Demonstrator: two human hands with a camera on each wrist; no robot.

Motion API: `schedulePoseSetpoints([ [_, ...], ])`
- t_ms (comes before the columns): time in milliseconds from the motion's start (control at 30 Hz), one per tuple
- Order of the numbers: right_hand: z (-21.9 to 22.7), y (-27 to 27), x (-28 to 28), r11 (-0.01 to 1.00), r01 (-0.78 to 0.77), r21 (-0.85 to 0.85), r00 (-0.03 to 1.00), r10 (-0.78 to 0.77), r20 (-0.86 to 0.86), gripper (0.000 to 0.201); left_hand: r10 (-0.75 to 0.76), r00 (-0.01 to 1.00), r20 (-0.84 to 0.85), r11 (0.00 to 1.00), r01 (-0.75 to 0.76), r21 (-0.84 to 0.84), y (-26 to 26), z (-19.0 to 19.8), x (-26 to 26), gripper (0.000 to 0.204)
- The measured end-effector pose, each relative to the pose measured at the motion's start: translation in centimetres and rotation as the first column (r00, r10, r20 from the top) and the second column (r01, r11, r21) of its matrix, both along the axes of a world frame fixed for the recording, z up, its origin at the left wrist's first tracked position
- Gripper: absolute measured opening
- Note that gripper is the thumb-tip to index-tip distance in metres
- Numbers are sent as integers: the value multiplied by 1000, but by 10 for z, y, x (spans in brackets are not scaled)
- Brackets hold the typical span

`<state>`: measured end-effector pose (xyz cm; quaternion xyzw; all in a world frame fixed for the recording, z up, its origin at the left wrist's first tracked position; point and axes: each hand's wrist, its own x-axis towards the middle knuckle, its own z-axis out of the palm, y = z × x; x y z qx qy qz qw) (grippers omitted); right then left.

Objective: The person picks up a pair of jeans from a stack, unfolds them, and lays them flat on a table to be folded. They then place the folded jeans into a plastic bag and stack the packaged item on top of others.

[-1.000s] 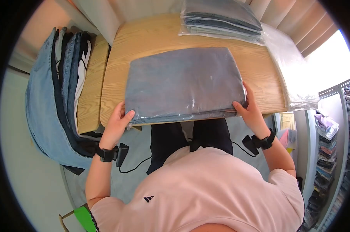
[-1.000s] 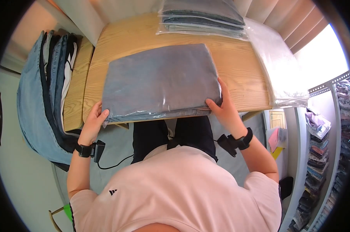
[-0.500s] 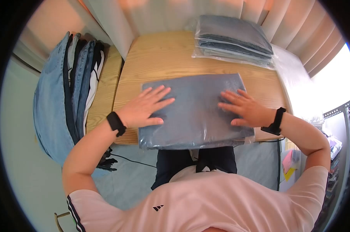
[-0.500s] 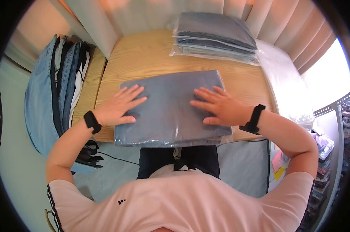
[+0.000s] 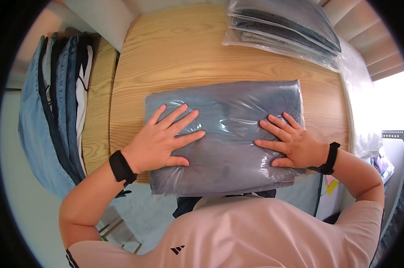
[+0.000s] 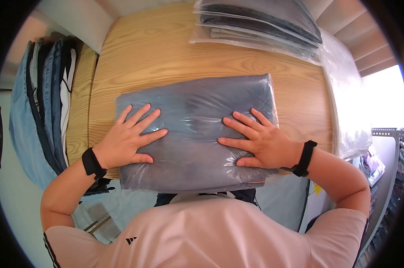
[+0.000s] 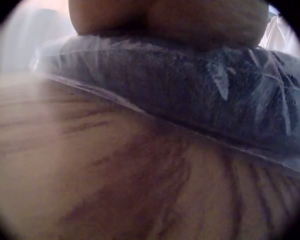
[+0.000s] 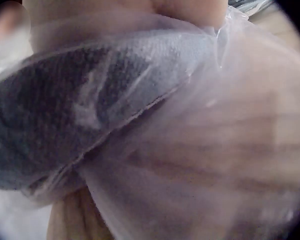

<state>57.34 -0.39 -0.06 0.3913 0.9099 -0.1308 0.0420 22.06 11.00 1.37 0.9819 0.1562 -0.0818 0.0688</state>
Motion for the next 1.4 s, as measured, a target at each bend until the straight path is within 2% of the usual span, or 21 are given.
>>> schedulePoseSetpoints([
  [400, 0, -5, -1, 999, 30, 43, 999, -29, -32, 59, -49, 999, 14, 994, 47, 101, -3, 1, -3, 75],
  [467, 13, -7, -2, 990, 50, -131, 991, -65, -117, 58, -14, 997, 77, 996, 7, 87, -6, 6, -4, 69],
  [500, 19, -11, 2, 985, 77, -152, 960, -114, -255, 52, -32, 996, 83, 995, 24, 98, -8, 13, -8, 69],
  [533, 26, -21, 6, 985, 93, -144, 959, -127, -253, 52, 132, 969, 208, 991, -128, -33, -14, 21, -18, 67],
  [600, 44, -46, 11, 824, 420, -380, 690, -562, -455, 43, 452, 806, 381, 885, -353, -305, -32, 23, -45, 60],
  [633, 41, -59, 15, 804, 531, -269, 640, -588, -494, 37, 590, 681, 434, 800, -420, -428, -43, 20, -63, 56],
  [700, 15, -80, 16, 696, 714, -74, 552, -625, -552, 40, 860, 332, 388, 507, -476, -718, -59, -18, -98, 48],
  [733, -5, -89, 13, 617, 783, 76, 534, -604, -592, 42, 860, 328, 391, 508, -479, -716, -74, -19, -101, 48],
  [767, -11, -98, 2, 558, 830, 8, 450, -661, -600, 44, 946, 193, 262, 323, -458, -828, -91, -20, -97, 45],
  [800, -21, -104, -8, 568, 823, 9, 456, -652, -606, 44, 992, 59, 111, 126, -407, -905, -105, -19, -91, 42],
  [867, -37, -109, -27, 481, 876, 2, 359, -651, -668, 46, 984, 58, 167, 177, -373, -911, -124, -38, -81, 40],
  [900, -35, -108, -35, 466, 884, 30, 356, -632, -688, 47, 980, -11, 198, 176, -414, -893, -130, -45, -73, 44],
  [933, -37, -104, -41, 480, 877, 27, 363, -625, -691, 47, 927, -37, 374, 335, -370, -867, -134, -57, -62, 43],
  [1000, -42, -98, -49, 315, 925, -213, 49, -654, -755, 51, 928, -99, 360, 293, -403, -867, -137, -58, -51, 42],
  [1033, -39, -97, -52, 324, 923, -210, 54, -647, -761, 51, 924, -105, 368, 298, -405, -865, -137, -62, -52, 42],
  [1100, -26, -94, -52, 231, 931, -283, -33, -718, -695, 55, 927, -135, 349, 274, -391, -878, -131, -66, -49, 42],
  [1133, -19, -95, -51, 237, 934, -268, -26, -703, -711, 55, 919, -139, 368, 293, -383, -876, -130, -62, -48, 42],
  [1200, -5, -101, -48, 178, 951, -254, 44, -887, -460, 60, 953, -130, 275, 217, -340, -915, -133, -53, -48, 40],
  [1267, -11, -110, -32, 282, 925, -255, 181, -916, -358, 67, 956, -127, 264, 217, -300, -929, -134, -48, -49, 37],
  [1333, -8, -119, -32, 315, 901, -299, 186, -903, -388, 70, 968, -126, 218, 176, -276, -945, -141, -36, -45, 35],
  [1400, 1, -125, -31, 346, 870, -350, 189, -892, -411, 73, 960, -106, 261, 225, -268, -937, -147, -36, -46, 34],
])
